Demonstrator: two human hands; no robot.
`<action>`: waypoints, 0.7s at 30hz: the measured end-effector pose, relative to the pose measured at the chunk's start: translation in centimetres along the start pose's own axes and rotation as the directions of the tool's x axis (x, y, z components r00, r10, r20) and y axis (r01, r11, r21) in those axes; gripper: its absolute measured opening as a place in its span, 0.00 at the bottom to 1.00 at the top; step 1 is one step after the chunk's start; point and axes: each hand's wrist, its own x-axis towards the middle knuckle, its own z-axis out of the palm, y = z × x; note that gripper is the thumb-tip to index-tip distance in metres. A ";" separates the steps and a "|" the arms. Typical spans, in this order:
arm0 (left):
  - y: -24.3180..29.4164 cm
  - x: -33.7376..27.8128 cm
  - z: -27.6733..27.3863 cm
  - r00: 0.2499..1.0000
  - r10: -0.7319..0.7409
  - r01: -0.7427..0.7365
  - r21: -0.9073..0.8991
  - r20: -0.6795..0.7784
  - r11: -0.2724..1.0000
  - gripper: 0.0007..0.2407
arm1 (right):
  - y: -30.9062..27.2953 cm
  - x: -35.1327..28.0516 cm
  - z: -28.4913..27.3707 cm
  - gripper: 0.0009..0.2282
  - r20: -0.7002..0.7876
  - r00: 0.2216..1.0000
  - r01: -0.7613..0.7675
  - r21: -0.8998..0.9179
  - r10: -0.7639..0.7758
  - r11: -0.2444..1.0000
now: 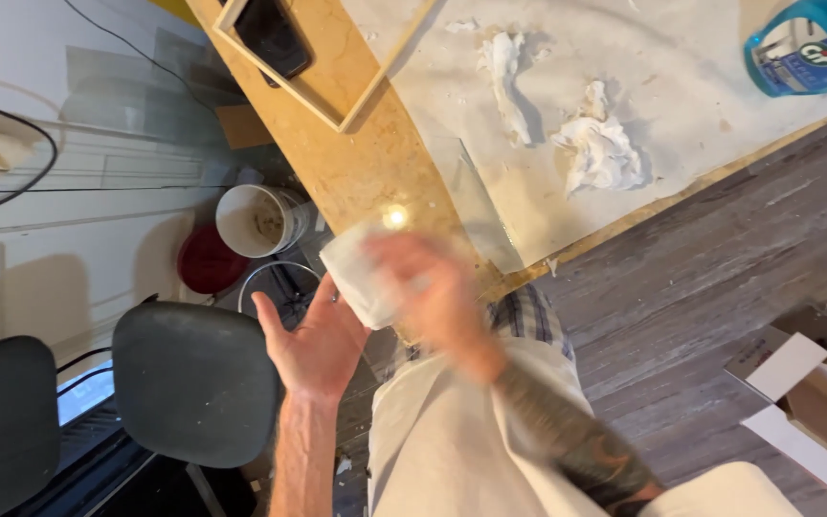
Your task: Cleaning glass panes with spray and paper towels before inserting them into wooden frames for assembly.
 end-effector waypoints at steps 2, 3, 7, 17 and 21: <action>0.5 0.0 2.0 0.987 -0.012 0.060 0.295 -0.162 0.954 0.46 | 6.9 1.6 -6.4 0.07 -0.284 0.942 -0.226 -0.148 0.177 0.963; 0.5 0.0 1.6 0.986 -0.012 0.062 0.296 -0.167 0.953 0.46 | 8.4 1.7 -8.3 0.07 -0.285 0.941 -0.230 -0.145 0.182 0.962; 0.6 0.3 0.3 0.999 -0.014 0.028 0.330 -0.046 0.944 0.45 | 12.4 1.7 -12.2 0.09 -0.343 0.927 -0.282 -0.376 0.150 0.882; 2.3 0.0 -2.5 0.967 -0.177 0.156 0.126 0.182 0.980 0.42 | -2.5 -5.1 4.5 0.16 0.285 0.956 0.098 -0.071 -0.074 0.993; 1.6 0.7 -1.7 0.969 -0.129 0.087 0.197 0.211 0.977 0.44 | 0.2 -3.4 -2.1 0.09 0.025 0.984 -0.176 0.124 0.174 0.977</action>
